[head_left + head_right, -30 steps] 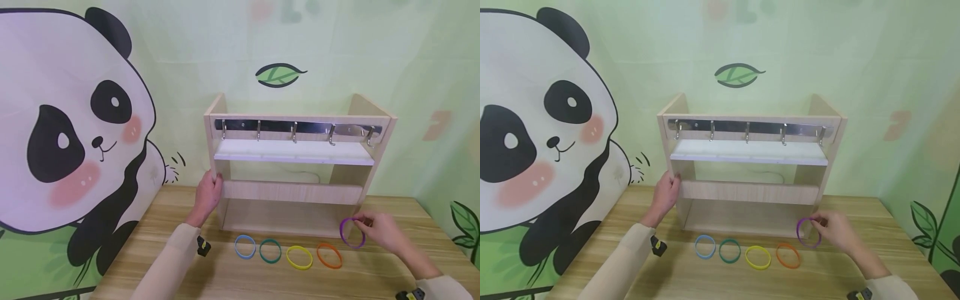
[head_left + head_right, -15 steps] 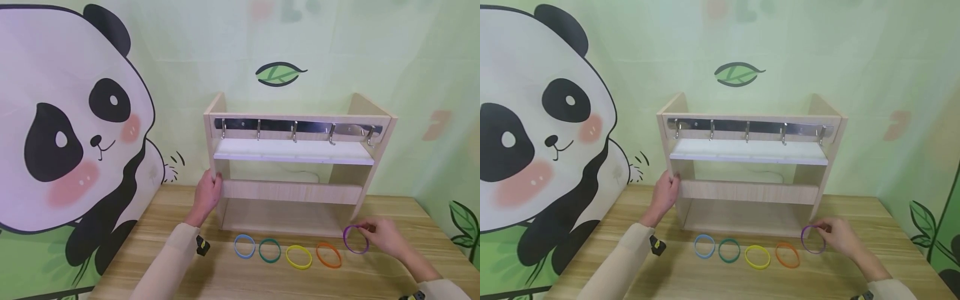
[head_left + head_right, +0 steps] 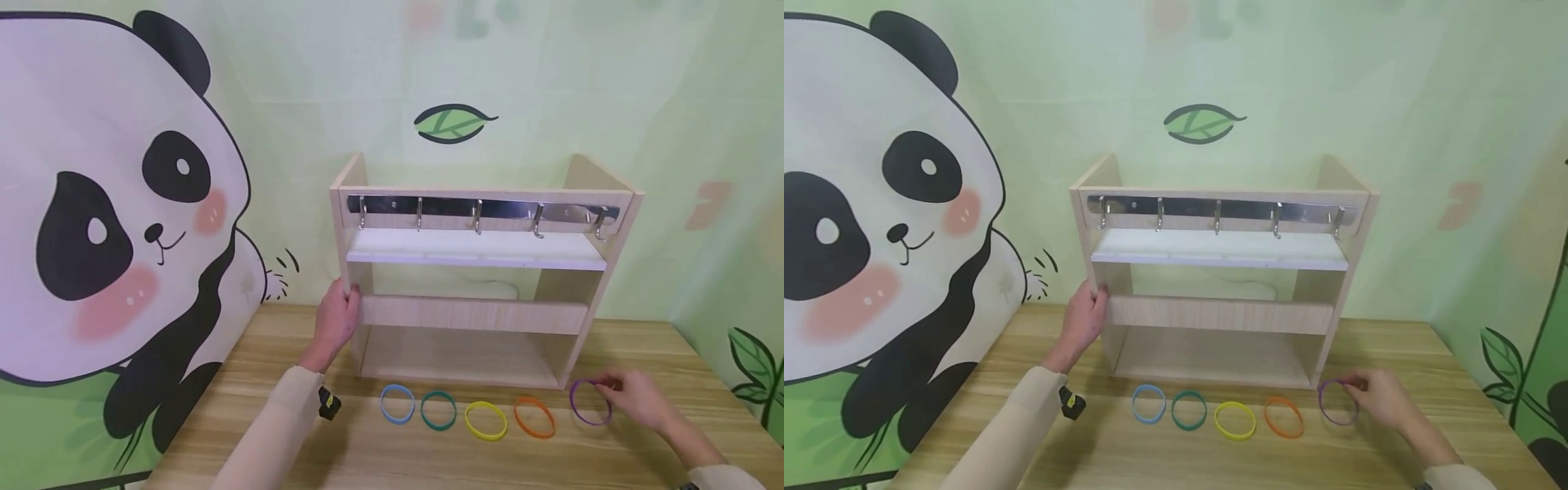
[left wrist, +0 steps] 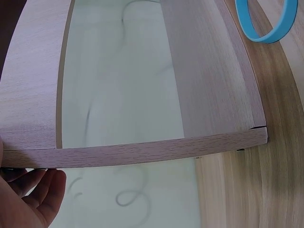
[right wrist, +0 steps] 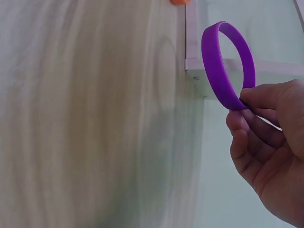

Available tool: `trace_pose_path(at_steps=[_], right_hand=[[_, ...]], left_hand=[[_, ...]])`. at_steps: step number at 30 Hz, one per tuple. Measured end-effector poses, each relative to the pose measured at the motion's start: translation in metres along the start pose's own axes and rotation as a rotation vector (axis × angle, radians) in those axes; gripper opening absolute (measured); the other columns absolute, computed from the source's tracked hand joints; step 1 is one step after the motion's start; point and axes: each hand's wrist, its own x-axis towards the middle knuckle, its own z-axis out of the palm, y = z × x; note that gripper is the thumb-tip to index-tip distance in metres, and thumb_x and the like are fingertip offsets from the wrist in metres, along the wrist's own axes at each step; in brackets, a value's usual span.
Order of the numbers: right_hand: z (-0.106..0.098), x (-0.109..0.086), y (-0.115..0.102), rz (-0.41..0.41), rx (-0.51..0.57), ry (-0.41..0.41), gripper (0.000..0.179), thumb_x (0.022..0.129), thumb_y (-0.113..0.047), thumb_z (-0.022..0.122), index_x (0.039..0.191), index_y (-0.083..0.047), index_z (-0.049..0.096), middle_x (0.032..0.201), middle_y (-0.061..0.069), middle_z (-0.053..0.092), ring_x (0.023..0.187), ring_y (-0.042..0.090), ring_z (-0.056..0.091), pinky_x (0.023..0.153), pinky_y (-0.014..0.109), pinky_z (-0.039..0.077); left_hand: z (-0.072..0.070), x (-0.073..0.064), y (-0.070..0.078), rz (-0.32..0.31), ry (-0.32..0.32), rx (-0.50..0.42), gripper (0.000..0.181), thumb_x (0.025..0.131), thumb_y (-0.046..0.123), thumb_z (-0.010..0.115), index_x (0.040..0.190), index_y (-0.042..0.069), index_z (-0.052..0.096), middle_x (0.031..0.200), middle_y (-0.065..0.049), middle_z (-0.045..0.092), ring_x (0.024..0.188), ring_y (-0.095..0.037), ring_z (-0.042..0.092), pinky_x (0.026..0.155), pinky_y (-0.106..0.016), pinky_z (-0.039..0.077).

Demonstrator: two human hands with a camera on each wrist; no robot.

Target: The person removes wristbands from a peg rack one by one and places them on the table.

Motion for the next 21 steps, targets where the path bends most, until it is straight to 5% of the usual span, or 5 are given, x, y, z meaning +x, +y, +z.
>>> trace_pose_path(at_steps=[21], right_hand=[[0.012, -0.015, 0.028, 0.104, 0.12, -0.15, 0.008, 0.081, 0.0, 0.065, 0.086, 0.006, 0.067, 0.067, 0.001, 0.062, 0.053, 0.007, 0.054, 0.048, 0.024, 0.046]], left_hand=[[0.0, 0.0, -0.001, -0.023, -0.014, -0.003, 0.037, 0.1, 0.032, 0.036, 0.121, 0.005, 0.05, 0.108, -0.013, 0.057, 0.091, -0.026, 0.058, 0.073, -0.042, 0.053]])
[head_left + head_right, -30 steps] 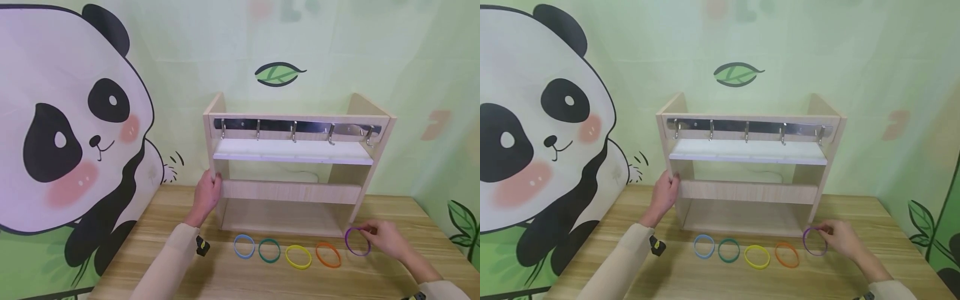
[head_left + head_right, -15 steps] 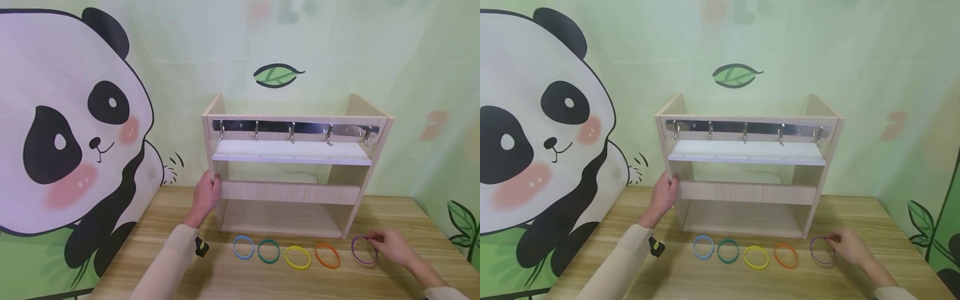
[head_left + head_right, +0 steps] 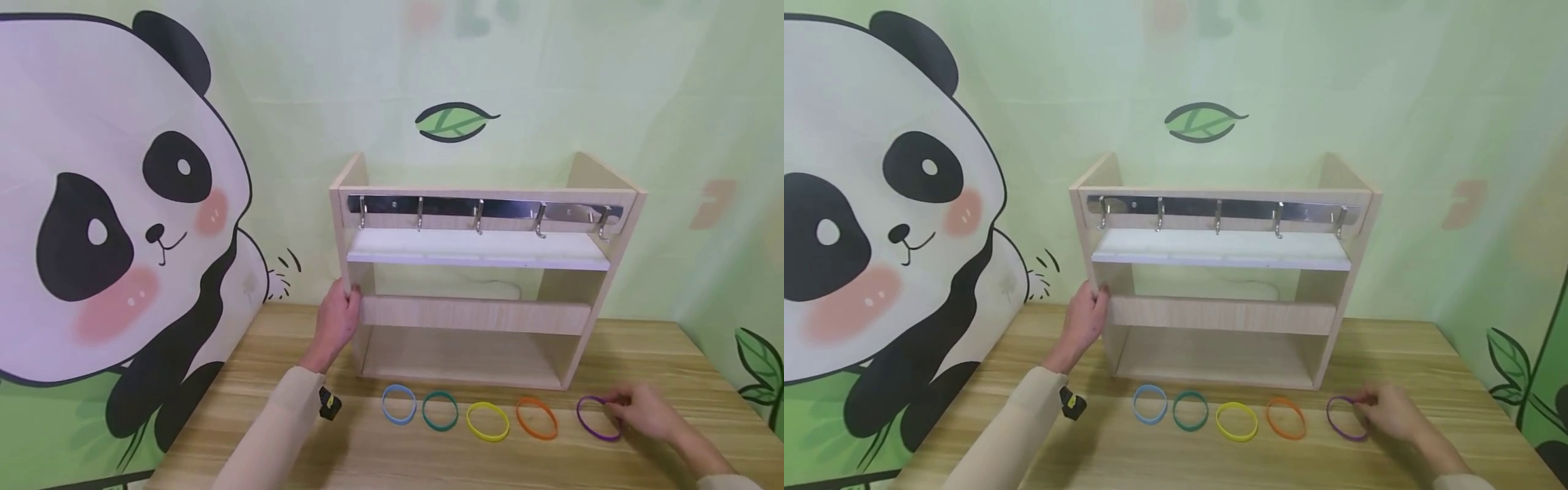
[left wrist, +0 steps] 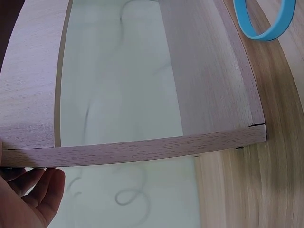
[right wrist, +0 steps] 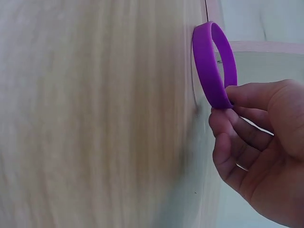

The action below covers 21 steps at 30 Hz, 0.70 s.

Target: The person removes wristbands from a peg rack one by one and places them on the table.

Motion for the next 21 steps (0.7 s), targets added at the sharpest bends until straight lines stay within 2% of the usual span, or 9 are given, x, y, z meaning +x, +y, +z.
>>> trace_pose_path(at_steps=[5, 12, 21], right_hand=[[0.0017, 0.0007, 0.0009, 0.034, 0.007, -0.023, 0.011, 0.082, -0.005, 0.067, 0.088, 0.005, 0.067, 0.067, 0.001, 0.062, 0.055, 0.007, 0.054, 0.05, 0.023, 0.046], [0.0035, 0.0025, -0.0002, 0.07, -0.038, -0.003, 0.01, 0.084, -0.009, 0.067, 0.087, 0.001, 0.069, 0.068, -0.001, 0.063, 0.057, 0.006, 0.054, 0.054, 0.023, 0.044], [0.0037, 0.0068, -0.0068, 0.059, -0.045, 0.024, 0.012, 0.083, -0.008, 0.067, 0.086, 0.004, 0.069, 0.07, 0.001, 0.066, 0.058, 0.007, 0.056, 0.056, 0.024, 0.045]], left_hand=[[-0.0011, 0.0005, 0.0, 0.016, -0.003, 0.003, 0.038, 0.1, 0.032, 0.035, 0.121, 0.004, 0.05, 0.107, -0.013, 0.057, 0.089, -0.027, 0.058, 0.071, -0.042, 0.053], [-0.0006, 0.0001, 0.0004, 0.016, -0.004, 0.016, 0.039, 0.1, 0.032, 0.035, 0.123, 0.004, 0.05, 0.107, -0.013, 0.056, 0.089, -0.026, 0.058, 0.071, -0.041, 0.053], [-0.0009, 0.0007, 0.0012, 0.024, 0.001, 0.012, 0.038, 0.1, 0.031, 0.036, 0.122, 0.004, 0.05, 0.108, -0.013, 0.057, 0.09, -0.026, 0.057, 0.073, -0.042, 0.053]])
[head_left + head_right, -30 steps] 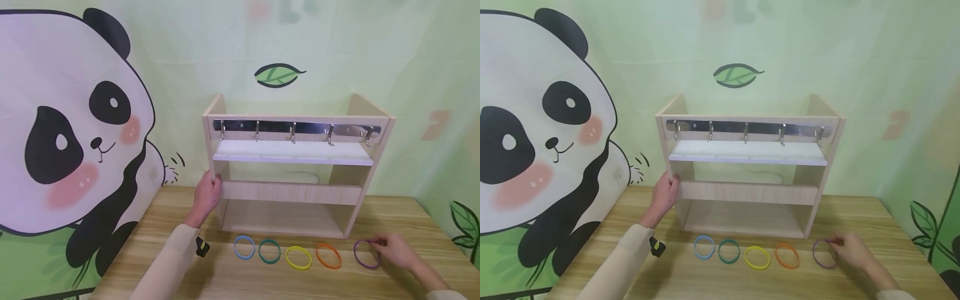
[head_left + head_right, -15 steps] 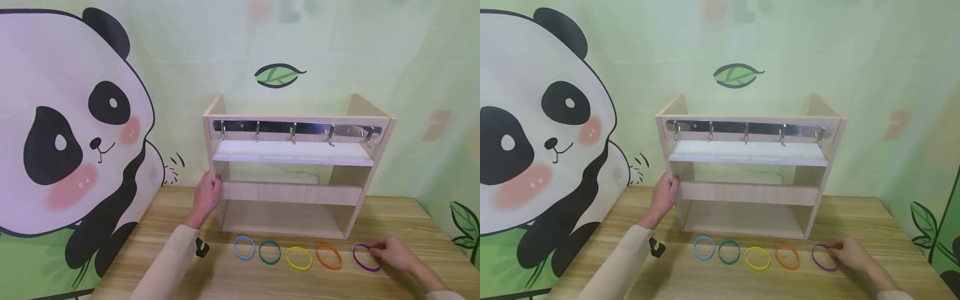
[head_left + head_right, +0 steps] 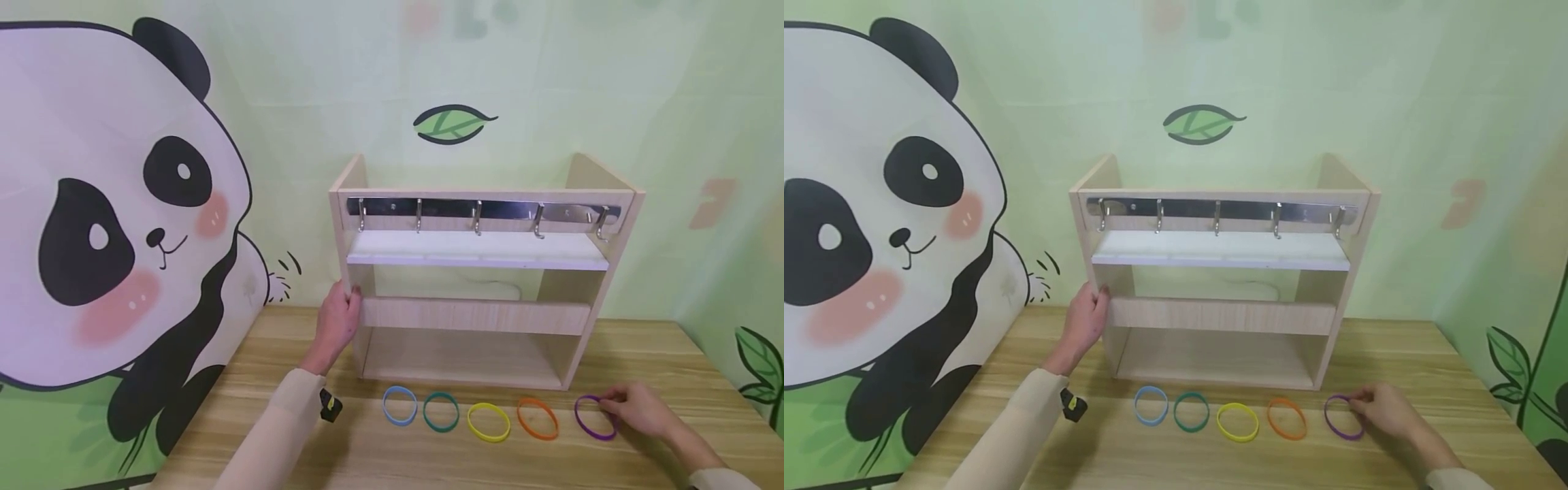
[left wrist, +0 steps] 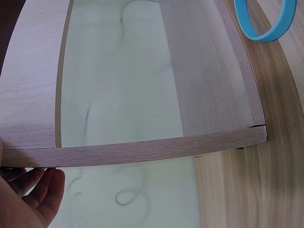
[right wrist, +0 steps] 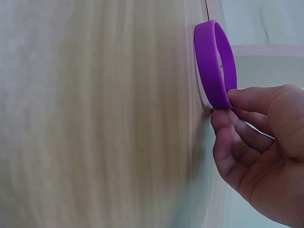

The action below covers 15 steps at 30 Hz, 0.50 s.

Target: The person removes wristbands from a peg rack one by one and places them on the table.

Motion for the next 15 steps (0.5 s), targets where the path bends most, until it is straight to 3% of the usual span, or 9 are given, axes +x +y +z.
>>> trace_pose_path(at_steps=[9, 15], right_hand=[[0.0, 0.002, -0.002, 0.02, 0.002, 0.002, 0.014, 0.084, -0.007, 0.065, 0.089, 0.006, 0.067, 0.075, 0.005, 0.066, 0.061, 0.012, 0.058, 0.056, 0.024, 0.047], [0.0, -0.001, -0.014, -0.08, -0.113, 0.102, 0.009, 0.082, -0.009, 0.069, 0.085, -0.001, 0.068, 0.075, 0.001, 0.066, 0.066, 0.015, 0.059, 0.06, 0.028, 0.049]], left_hand=[[-0.001, 0.001, 0.0, -0.004, -0.011, -0.019, 0.039, 0.1, 0.032, 0.035, 0.126, 0.006, 0.048, 0.111, -0.012, 0.057, 0.092, -0.026, 0.058, 0.073, -0.042, 0.053], [-0.003, 0.002, 0.004, -0.027, -0.001, -0.068, 0.036, 0.099, 0.032, 0.04, 0.119, 0.005, 0.054, 0.104, -0.014, 0.06, 0.086, -0.027, 0.059, 0.07, -0.041, 0.052]])
